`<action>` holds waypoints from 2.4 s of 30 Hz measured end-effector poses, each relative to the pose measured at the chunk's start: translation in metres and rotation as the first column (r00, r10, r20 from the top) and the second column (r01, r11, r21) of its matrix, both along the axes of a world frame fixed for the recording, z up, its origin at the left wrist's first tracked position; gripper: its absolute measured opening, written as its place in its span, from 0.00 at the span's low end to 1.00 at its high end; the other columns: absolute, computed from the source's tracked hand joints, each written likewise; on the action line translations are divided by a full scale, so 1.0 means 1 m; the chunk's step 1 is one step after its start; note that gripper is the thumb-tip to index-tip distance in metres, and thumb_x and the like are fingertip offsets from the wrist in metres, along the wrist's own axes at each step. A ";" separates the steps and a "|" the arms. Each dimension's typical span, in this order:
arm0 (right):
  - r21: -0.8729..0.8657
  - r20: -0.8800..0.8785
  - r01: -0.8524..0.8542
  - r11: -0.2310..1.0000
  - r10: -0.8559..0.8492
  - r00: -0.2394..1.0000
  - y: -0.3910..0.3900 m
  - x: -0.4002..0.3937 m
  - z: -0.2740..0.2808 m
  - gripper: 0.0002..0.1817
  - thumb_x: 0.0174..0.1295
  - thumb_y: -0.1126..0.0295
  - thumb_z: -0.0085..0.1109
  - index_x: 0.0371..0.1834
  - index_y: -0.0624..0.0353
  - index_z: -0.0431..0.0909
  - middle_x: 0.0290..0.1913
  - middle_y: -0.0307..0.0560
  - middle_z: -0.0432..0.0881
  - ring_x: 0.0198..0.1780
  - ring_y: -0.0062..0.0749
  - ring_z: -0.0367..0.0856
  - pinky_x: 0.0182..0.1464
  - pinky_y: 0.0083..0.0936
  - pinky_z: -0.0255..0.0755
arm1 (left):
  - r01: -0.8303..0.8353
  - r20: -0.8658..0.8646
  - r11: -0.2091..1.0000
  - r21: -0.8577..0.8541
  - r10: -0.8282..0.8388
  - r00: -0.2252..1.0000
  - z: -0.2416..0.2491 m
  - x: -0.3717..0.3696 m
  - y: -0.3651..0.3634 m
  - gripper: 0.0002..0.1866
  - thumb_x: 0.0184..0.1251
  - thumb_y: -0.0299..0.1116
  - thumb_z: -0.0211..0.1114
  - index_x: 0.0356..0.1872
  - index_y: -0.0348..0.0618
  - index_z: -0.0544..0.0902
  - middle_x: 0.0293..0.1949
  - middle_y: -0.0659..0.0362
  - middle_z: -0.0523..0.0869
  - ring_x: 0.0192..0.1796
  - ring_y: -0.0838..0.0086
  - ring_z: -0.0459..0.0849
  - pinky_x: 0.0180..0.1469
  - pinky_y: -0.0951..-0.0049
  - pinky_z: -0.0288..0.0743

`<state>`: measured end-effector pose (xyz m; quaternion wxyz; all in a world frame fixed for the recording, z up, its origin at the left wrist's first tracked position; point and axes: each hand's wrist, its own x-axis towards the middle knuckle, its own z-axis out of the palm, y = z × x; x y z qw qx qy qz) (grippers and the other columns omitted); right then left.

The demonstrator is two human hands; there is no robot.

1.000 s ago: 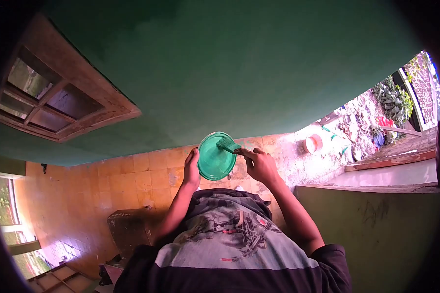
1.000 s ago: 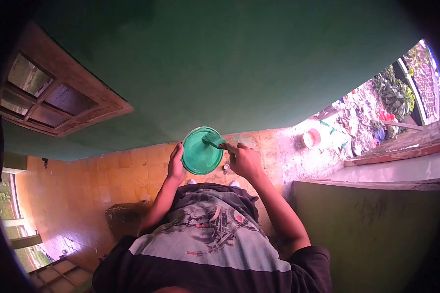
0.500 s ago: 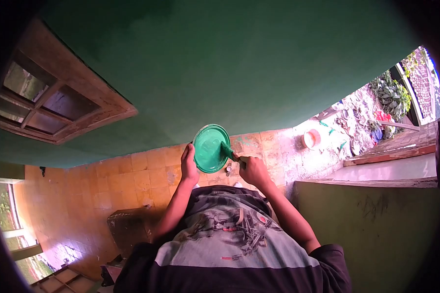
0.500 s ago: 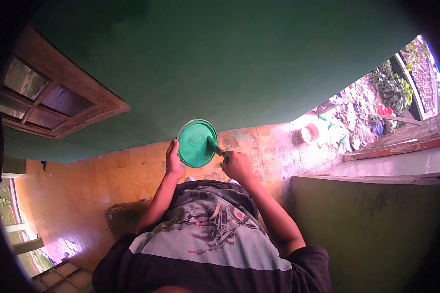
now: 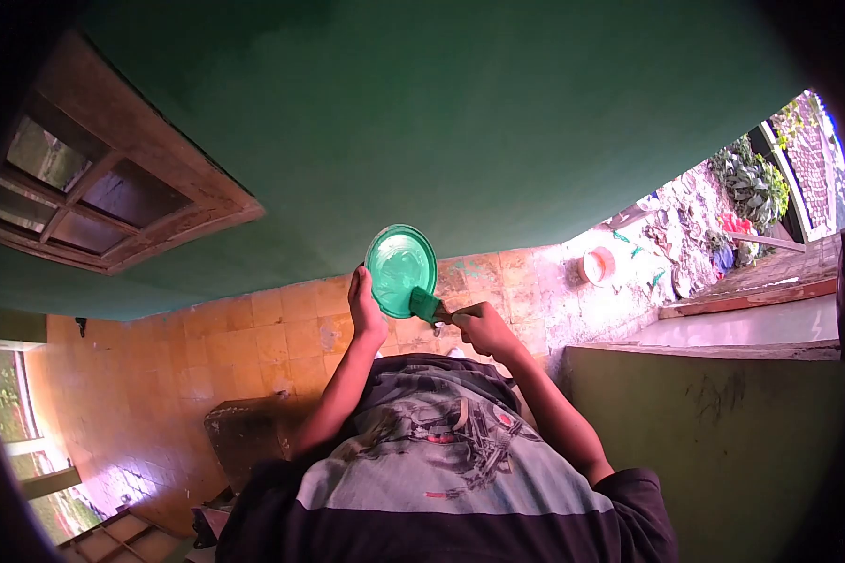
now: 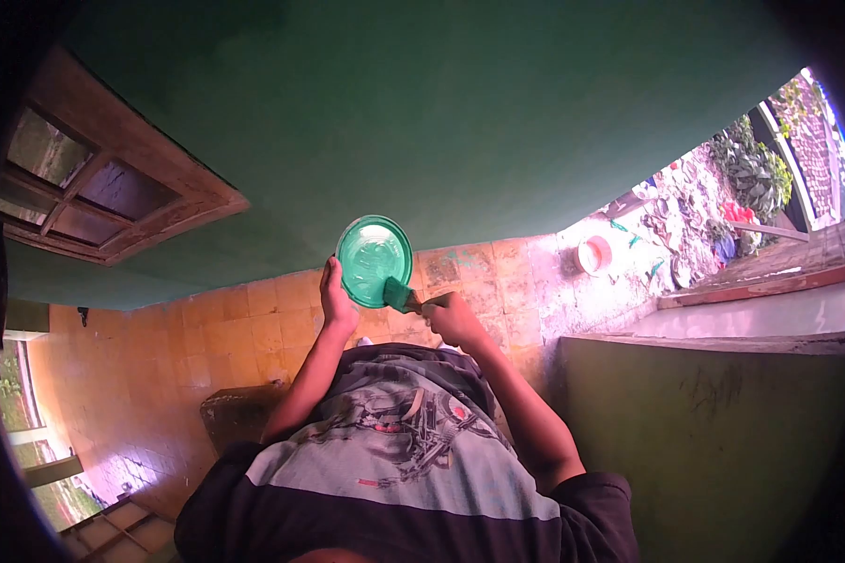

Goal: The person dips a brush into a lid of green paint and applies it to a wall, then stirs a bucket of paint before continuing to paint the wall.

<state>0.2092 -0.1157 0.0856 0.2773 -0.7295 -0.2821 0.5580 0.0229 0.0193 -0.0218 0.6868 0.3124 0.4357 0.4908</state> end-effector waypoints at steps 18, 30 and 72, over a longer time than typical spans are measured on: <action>-0.023 -0.106 0.021 1.000 -0.023 0.994 -0.007 -0.006 -0.012 0.18 0.68 0.63 0.53 0.42 0.64 0.89 0.18 0.39 0.72 0.15 0.25 0.65 0.18 0.29 0.55 | -0.017 0.280 0.997 -0.069 0.036 0.959 0.003 -0.003 -0.008 0.21 0.85 0.48 0.49 0.66 0.47 0.73 0.65 0.58 0.78 0.68 0.68 0.77 0.71 0.60 0.70; 0.004 -0.317 0.030 1.000 -0.027 0.948 0.000 -0.017 0.004 0.17 0.69 0.69 0.48 0.44 0.70 0.85 0.15 0.37 0.67 0.11 0.22 0.60 0.14 0.28 0.52 | 0.011 0.367 0.996 -0.086 0.021 0.930 0.009 0.003 -0.011 0.20 0.84 0.50 0.51 0.64 0.49 0.72 0.64 0.60 0.78 0.66 0.69 0.77 0.66 0.60 0.73; 0.475 0.707 -0.429 0.768 -0.044 0.706 0.016 -0.017 0.007 0.14 0.61 0.71 0.65 0.50 0.55 0.88 0.29 0.52 0.80 0.29 0.51 0.82 0.32 0.43 0.75 | 0.342 0.341 0.930 -0.132 -0.282 0.897 0.016 -0.003 -0.022 0.18 0.86 0.43 0.47 0.63 0.45 0.75 0.62 0.59 0.81 0.67 0.69 0.78 0.70 0.63 0.69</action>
